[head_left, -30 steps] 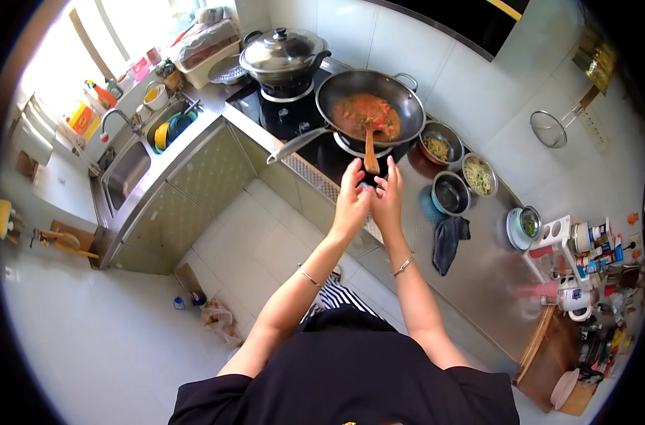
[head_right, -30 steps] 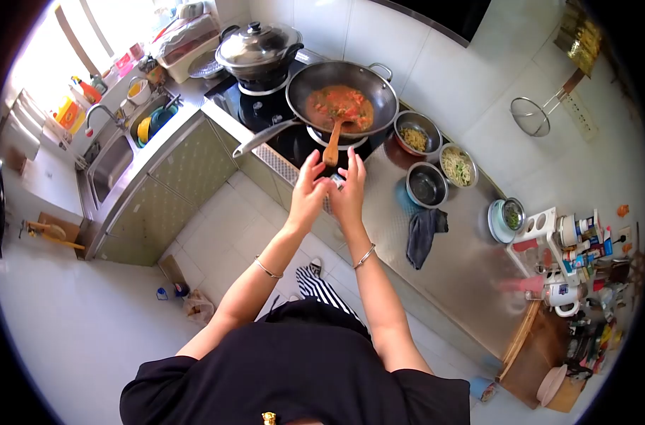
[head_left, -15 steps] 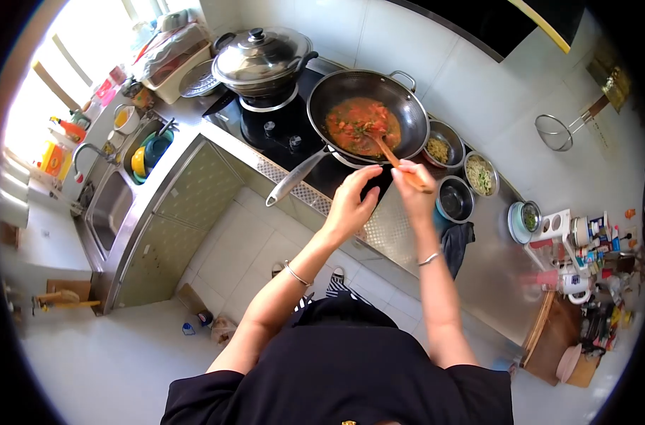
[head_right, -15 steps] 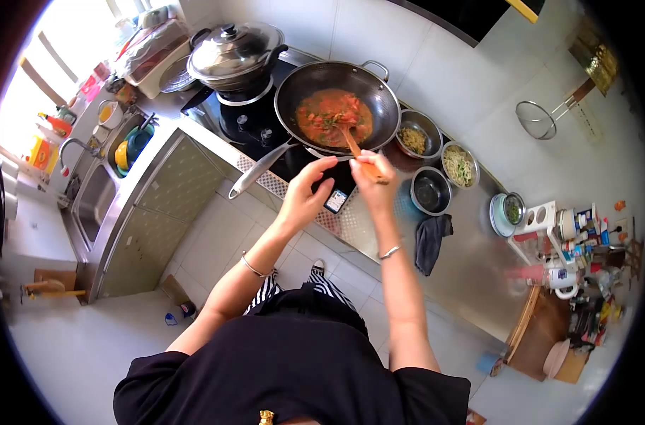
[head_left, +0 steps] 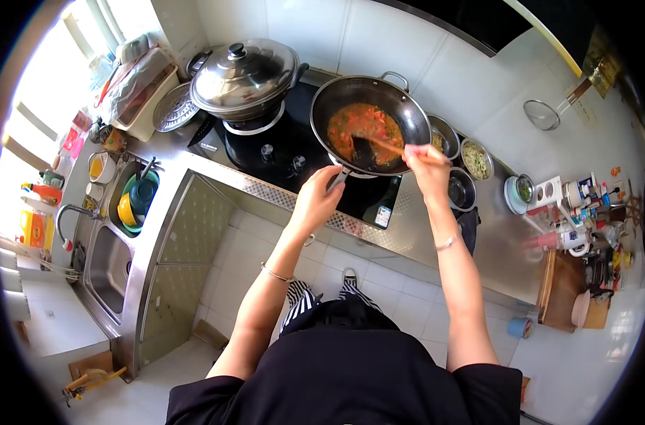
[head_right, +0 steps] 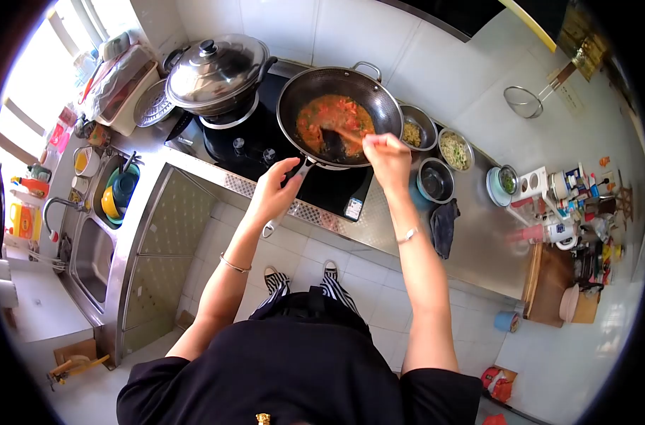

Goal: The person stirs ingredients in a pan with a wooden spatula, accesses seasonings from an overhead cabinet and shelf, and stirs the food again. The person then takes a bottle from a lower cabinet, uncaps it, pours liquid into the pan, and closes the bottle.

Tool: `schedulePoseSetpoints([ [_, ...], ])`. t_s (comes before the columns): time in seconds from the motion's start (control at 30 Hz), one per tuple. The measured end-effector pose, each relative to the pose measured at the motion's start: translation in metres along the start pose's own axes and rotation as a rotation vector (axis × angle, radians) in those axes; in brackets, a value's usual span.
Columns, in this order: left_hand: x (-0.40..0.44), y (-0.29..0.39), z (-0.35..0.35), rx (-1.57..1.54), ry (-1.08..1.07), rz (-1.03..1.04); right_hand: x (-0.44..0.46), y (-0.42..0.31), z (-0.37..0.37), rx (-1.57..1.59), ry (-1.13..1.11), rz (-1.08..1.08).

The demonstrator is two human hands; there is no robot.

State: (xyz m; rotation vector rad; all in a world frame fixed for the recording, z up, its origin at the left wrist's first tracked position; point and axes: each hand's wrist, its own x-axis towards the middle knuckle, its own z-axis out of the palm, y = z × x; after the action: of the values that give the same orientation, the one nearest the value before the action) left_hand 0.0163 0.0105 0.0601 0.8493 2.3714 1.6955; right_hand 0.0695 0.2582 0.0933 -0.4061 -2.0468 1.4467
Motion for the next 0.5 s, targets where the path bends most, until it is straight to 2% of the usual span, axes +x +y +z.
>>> schedulePoseSetpoints([
  [0.03,-0.003,-0.006,-0.001,0.001,-0.006,0.002,0.015,0.007,0.006,0.028,0.023,-0.008],
  [0.1,-0.006,-0.021,0.0,-0.101,-0.054,-0.206,0.042,0.002,0.002,0.092,0.057,0.056],
  [0.17,-0.009,-0.043,0.001,-0.105,-0.096,-0.21,0.058,-0.021,-0.001,0.168,0.084,0.049],
  [0.23,-0.012,-0.041,0.001,-0.434,-0.208,-0.359,0.077,-0.018,0.008,0.215,0.12,0.05],
  [0.27,-0.015,-0.028,-0.004,-0.58,-0.302,-0.521,0.087,-0.009,0.015,0.212,0.113,0.023],
  [0.33,-0.017,-0.021,-0.006,-0.664,-0.308,-0.557,0.097,0.013,0.025,0.236,0.087,0.035],
  [0.4,-0.018,-0.024,-0.006,-0.859,-0.288,-0.612,0.094,0.038,0.019,0.013,0.068,0.013],
  [0.43,-0.019,-0.029,-0.004,-0.859,-0.291,-0.615,0.086,0.041,0.01,-0.101,0.069,-0.012],
  [0.5,-0.023,-0.038,0.001,-1.015,-0.261,-0.586,0.065,0.035,-0.02,-0.216,0.013,-0.133],
])
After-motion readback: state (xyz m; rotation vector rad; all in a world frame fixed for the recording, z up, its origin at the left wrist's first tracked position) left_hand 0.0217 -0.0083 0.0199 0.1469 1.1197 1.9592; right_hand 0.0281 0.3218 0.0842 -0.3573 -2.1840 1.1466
